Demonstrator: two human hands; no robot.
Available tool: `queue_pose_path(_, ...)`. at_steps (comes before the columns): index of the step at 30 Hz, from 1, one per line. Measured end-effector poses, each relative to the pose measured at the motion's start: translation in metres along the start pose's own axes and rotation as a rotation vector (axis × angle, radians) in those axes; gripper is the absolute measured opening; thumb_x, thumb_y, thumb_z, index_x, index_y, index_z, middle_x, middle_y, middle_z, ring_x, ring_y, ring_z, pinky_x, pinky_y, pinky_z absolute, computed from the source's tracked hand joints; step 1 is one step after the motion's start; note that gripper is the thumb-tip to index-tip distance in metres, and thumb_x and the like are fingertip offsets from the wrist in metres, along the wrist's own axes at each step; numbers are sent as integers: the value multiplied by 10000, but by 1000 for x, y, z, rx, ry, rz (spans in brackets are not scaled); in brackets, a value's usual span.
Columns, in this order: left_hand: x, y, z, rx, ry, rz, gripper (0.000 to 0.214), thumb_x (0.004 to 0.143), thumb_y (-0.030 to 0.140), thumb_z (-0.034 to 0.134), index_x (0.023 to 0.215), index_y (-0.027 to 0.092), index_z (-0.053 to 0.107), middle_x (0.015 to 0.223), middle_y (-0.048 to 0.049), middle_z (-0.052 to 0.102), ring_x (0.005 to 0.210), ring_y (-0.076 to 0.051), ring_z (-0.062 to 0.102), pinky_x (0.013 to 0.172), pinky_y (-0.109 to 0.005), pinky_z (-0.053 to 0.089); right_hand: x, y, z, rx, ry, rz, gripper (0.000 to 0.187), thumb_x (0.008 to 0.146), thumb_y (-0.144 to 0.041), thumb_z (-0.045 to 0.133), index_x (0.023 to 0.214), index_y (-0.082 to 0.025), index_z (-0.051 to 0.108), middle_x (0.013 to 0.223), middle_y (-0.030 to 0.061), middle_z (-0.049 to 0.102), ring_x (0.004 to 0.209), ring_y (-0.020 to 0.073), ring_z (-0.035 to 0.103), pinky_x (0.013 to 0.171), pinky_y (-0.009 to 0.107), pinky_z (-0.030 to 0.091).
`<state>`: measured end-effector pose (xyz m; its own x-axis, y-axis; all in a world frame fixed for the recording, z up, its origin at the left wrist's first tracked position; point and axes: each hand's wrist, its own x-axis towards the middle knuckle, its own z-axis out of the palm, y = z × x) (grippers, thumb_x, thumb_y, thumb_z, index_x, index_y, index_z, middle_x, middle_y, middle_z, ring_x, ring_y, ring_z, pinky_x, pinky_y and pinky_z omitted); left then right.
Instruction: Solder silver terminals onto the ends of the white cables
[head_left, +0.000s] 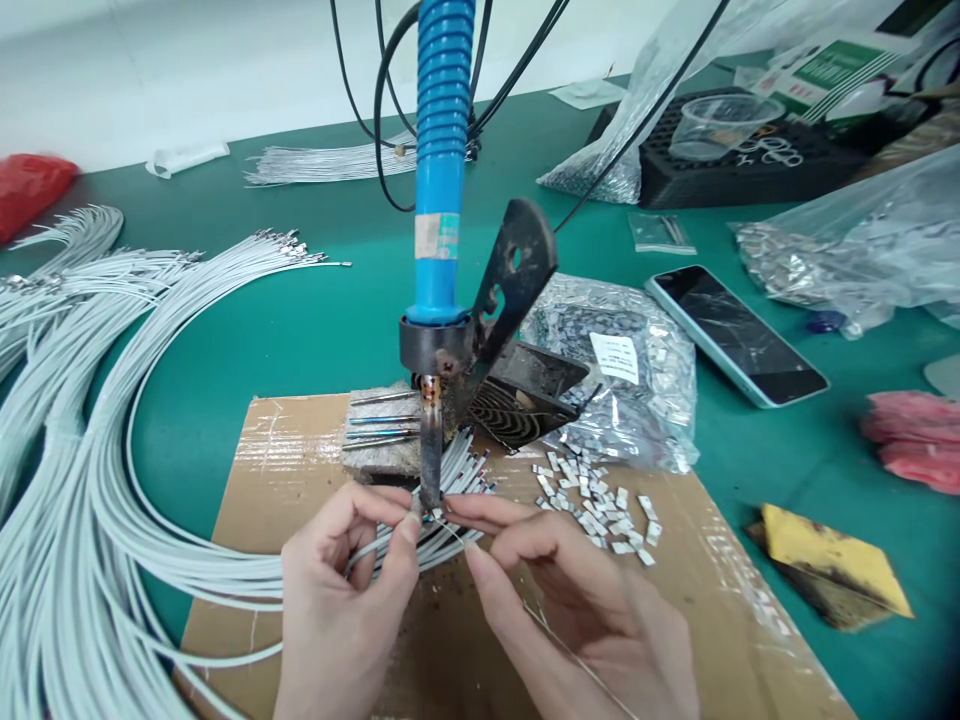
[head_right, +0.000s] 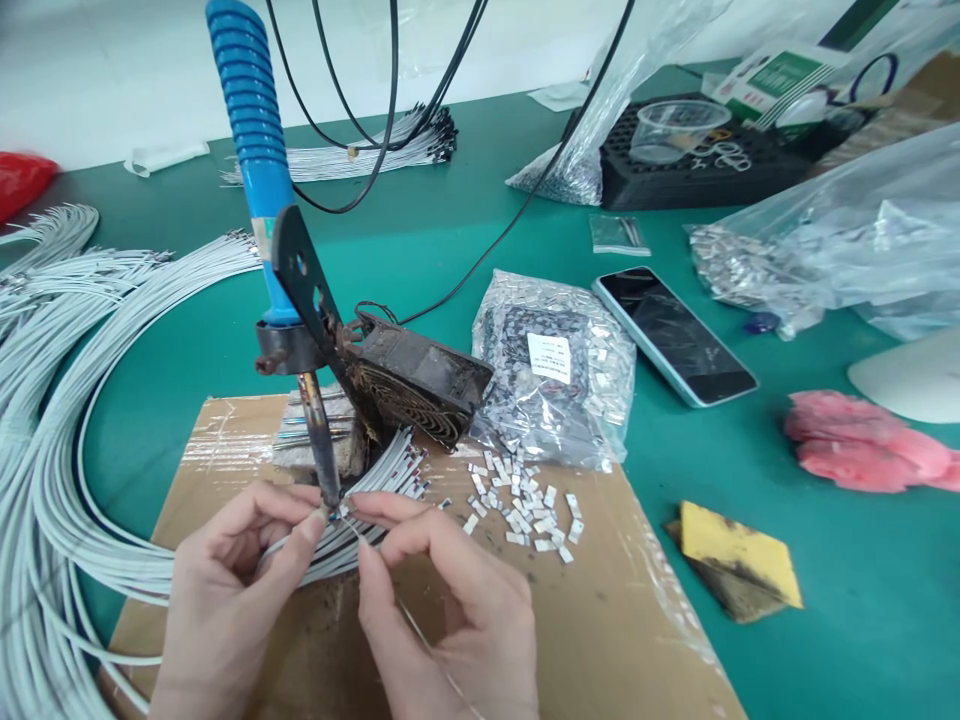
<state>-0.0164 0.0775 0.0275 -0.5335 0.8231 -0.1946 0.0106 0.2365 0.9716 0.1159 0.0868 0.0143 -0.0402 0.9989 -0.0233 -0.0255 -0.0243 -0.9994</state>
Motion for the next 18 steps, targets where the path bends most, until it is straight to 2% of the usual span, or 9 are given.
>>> queue_pose_path(3, 0, 0, 0, -11, 11, -3, 133, 701, 155, 758, 610, 218, 685, 756, 22, 756, 664, -107, 649, 614, -148, 493, -1, -1, 5, 34, 62, 15, 179, 870, -189, 725, 710, -252, 677, 1057, -5, 820, 929, 133, 796, 818, 111, 573)
queue_pose_path(7, 0, 0, 0, -11, 15, 1, 128, 695, 158, 757, 607, 216, 684, 743, 12, 754, 645, -111, 640, 541, -147, 460, -3, -2, 9, 47, 78, 27, 181, 866, -179, 716, 707, -258, 679, 1041, -25, 818, 926, 121, 791, 838, 109, 564)
queue_pose_path(13, 0, 0, -1, -5, 24, 0, 124, 691, 156, 757, 606, 220, 696, 758, 21, 758, 649, -101, 640, 602, -146, 484, -2, -4, 9, -2, 87, -3, 200, 858, -153, 697, 690, -255, 656, 1029, -37, 822, 885, 108, 793, 785, 101, 566)
queue_pose_path(18, 0, 0, -1, 11, 15, -18, 128, 687, 168, 761, 598, 218, 684, 727, 14, 748, 640, -108, 624, 499, -143, 414, -2, -3, 9, -40, 96, 10, 199, 834, -155, 713, 668, -247, 651, 1039, -22, 827, 864, 115, 796, 740, 108, 569)
